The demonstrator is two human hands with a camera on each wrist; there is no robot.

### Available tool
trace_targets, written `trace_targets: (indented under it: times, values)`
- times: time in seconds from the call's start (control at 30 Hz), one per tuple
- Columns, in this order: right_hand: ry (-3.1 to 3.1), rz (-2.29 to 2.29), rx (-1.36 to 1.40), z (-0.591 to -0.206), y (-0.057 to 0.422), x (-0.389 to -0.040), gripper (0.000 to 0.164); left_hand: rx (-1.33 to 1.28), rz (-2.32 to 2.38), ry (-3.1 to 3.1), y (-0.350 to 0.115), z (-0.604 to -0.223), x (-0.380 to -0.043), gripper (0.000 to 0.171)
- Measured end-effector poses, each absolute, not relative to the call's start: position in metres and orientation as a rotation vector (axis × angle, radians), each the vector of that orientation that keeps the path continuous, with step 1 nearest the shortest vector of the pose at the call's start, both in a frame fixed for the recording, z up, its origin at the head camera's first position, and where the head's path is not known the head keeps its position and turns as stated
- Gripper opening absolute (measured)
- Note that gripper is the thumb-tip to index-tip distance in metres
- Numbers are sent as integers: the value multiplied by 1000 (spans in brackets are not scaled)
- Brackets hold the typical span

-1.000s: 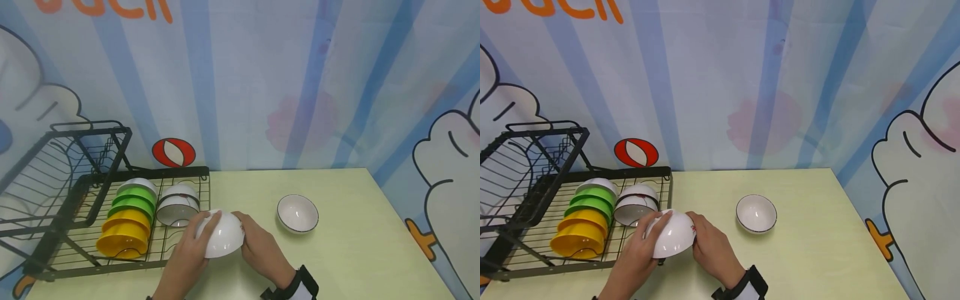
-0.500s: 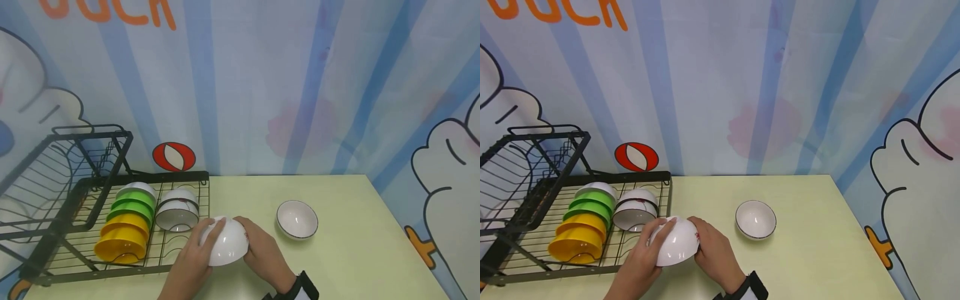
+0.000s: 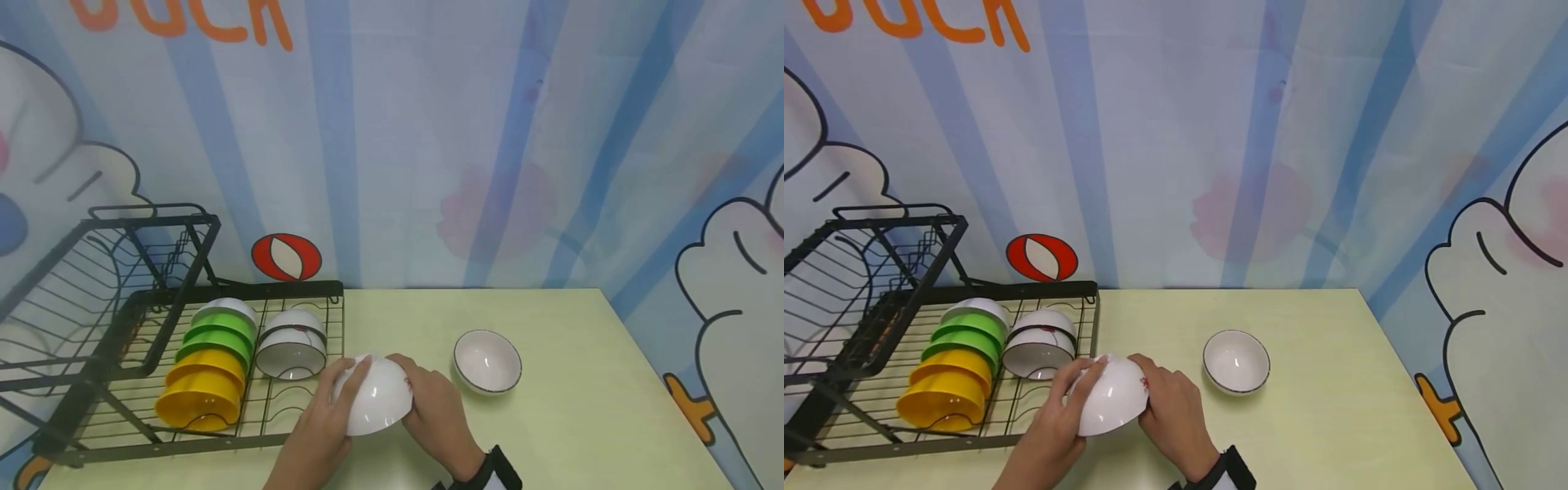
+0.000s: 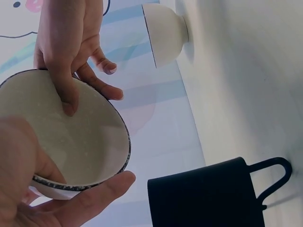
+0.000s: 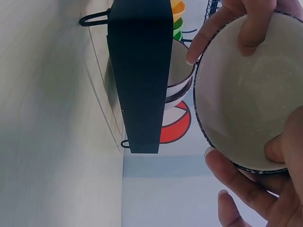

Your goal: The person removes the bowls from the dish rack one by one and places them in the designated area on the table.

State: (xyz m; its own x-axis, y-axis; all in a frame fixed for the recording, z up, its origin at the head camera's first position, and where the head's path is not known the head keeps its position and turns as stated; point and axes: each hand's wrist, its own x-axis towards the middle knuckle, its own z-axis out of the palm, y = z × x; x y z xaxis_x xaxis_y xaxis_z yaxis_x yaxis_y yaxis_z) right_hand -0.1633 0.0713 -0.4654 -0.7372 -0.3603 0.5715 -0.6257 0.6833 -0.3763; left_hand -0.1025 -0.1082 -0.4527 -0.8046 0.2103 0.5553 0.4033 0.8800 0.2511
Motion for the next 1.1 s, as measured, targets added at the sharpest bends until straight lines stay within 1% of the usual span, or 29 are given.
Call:
trace_targets:
  times: [0.43,0.67,0.83,1.1]
  values:
    - [-2411,692,729,-466,76,-169,43,-463,-496,-2566,-108,-454,-105,114]
    - [-2425,684,694,-468,81,-170,46,-452,-354,-2563,-109,-459,-104,102]
    - [-2396,661,681,-467,85,-172,46,-462,-291,-2540,-107,-461,-106,96]
    - [-2428,660,606,-466,95,-176,56,-455,-244,-2518,-105,-462,-107,87]
